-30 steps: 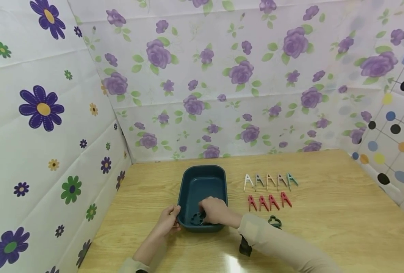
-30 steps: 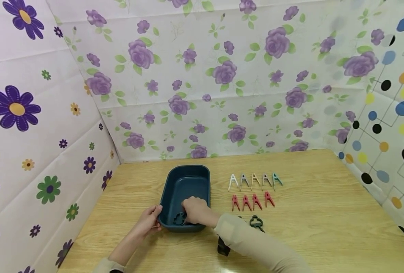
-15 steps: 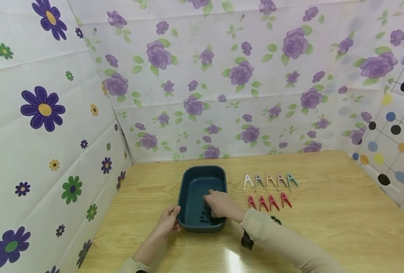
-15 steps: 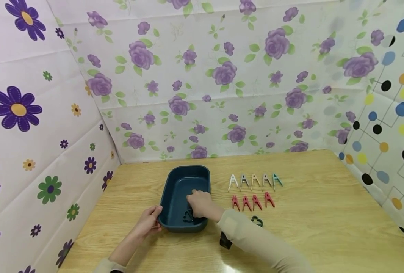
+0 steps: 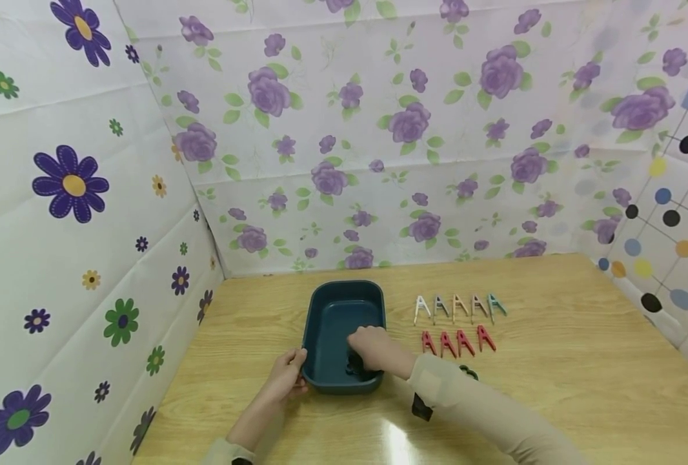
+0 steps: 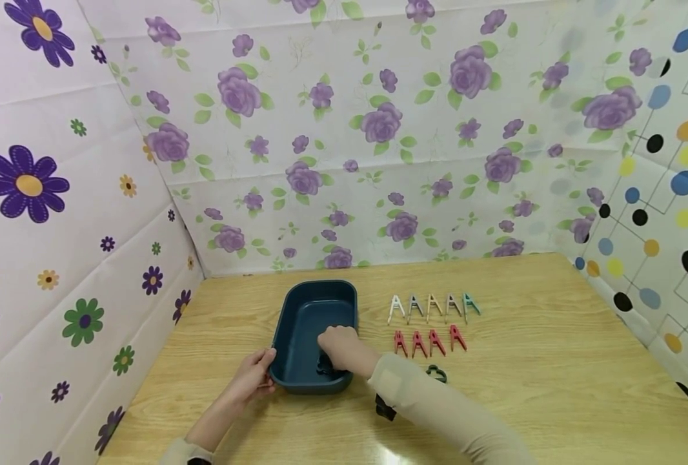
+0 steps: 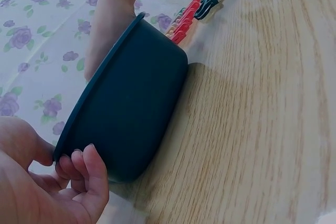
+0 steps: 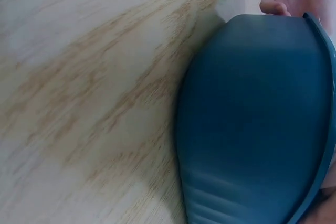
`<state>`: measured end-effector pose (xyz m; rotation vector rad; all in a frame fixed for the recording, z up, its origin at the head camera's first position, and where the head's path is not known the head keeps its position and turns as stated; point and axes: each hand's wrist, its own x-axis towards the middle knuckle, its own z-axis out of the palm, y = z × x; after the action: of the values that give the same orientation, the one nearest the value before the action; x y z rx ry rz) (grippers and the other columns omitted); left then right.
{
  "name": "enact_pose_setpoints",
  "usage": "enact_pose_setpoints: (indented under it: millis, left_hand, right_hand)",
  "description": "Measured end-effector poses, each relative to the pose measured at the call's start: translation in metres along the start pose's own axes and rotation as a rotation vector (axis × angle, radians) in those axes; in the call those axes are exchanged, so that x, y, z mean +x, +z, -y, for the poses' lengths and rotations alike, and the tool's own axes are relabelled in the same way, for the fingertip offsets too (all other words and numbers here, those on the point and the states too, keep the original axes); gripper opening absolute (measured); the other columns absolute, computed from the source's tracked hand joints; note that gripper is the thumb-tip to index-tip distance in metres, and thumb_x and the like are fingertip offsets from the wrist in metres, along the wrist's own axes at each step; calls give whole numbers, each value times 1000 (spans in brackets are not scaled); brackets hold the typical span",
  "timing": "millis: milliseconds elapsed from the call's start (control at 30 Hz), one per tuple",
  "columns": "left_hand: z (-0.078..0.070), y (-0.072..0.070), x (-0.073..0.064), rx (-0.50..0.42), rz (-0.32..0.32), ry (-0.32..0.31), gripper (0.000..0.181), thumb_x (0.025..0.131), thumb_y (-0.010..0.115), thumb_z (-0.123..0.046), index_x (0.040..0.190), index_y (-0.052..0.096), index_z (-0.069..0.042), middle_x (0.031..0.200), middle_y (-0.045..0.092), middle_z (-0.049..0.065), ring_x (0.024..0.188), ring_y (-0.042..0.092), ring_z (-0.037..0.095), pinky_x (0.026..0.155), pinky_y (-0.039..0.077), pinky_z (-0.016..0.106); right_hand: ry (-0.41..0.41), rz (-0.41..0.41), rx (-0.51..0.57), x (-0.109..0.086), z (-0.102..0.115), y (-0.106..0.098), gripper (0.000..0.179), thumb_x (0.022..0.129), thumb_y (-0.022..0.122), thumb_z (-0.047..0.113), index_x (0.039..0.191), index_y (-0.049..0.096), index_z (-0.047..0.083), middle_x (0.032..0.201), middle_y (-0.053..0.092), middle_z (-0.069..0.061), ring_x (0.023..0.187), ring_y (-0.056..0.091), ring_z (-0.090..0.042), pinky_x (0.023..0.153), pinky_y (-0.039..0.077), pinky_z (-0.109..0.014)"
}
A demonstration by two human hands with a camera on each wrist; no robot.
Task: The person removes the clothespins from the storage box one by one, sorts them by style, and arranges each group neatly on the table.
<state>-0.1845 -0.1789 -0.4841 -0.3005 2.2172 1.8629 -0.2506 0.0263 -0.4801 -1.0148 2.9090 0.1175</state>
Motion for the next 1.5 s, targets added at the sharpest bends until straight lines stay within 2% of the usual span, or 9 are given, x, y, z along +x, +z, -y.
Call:
enact_pose_setpoints:
  millis: [100, 200, 400, 633, 933, 1067, 1233, 1333, 1500]
  left_hand:
    - [0, 0, -1, -1, 1, 3, 34, 104, 43, -28, 117, 53, 3, 66, 39, -1, 55, 44, 9, 53, 48, 22]
    - [0, 0, 0, 2, 3, 1, 35, 104, 43, -28, 119, 52, 2, 66, 39, -1, 55, 44, 9, 53, 48, 22]
    - [0, 0, 1, -3, 6, -5, 36, 104, 42, -29, 123, 51, 2, 68, 39, -1, 57, 44, 9, 54, 48, 22]
    - [3, -3, 2, 16, 13, -13, 37, 105, 41, -31, 121, 51, 1, 67, 40, -1, 58, 45, 10, 56, 48, 24]
    - [3, -3, 3, 19, 23, -15, 40, 105, 41, -31, 127, 49, 2, 67, 40, -1, 59, 44, 10, 57, 48, 24]
    - [2, -2, 1, 21, 15, -17, 41, 105, 41, -30, 129, 49, 2, 67, 41, -1, 59, 44, 10, 57, 48, 23]
    - [2, -1, 1, 23, 12, -17, 42, 105, 41, -30, 130, 49, 2, 68, 41, -1, 59, 44, 10, 57, 48, 23]
    - [2, -2, 1, 23, 19, -12, 43, 105, 41, -31, 131, 48, 2, 68, 41, -1, 59, 44, 10, 57, 48, 23]
    - [4, -2, 3, 32, 25, -12, 44, 105, 40, -32, 132, 48, 2, 67, 43, -1, 58, 45, 11, 57, 49, 24]
  right_hand:
    - [-11, -36, 8, -2, -3, -1, 24, 75, 82, 19, 90, 64, 17, 82, 63, -3, 71, 60, -17, 54, 49, -33]
    - [-20, -81, 68, -4, -6, -4, 27, 71, 85, 21, 87, 64, 18, 82, 60, 0, 70, 58, -15, 51, 47, -31]
    - [-35, -155, 264, -12, -17, -14, 30, 71, 84, 24, 92, 65, 17, 88, 61, 1, 70, 53, -10, 57, 45, -25]
    - [-40, -245, 516, -26, -29, -23, 25, 76, 75, 18, 96, 62, 10, 83, 61, -4, 64, 45, -9, 59, 41, -23]
    - [128, -324, 654, -50, -37, -29, 24, 77, 71, 17, 98, 63, 9, 78, 59, -2, 60, 46, -10, 54, 40, -24]
    - [195, -328, 671, -62, -43, -28, 23, 76, 71, 16, 95, 63, 9, 81, 62, -5, 61, 47, -10, 55, 40, -24]
    - [255, -344, 691, -80, -54, -24, 25, 78, 76, 22, 93, 64, 6, 71, 57, -3, 55, 41, -10, 53, 34, -23]
    - [297, -329, 693, -92, -62, -19, 27, 79, 77, 26, 92, 63, 7, 69, 55, -1, 54, 40, -10, 52, 34, -23]
    - [358, -299, 704, -110, -78, -18, 24, 80, 73, 24, 89, 61, 5, 65, 51, 0, 54, 39, -11, 51, 31, -24]
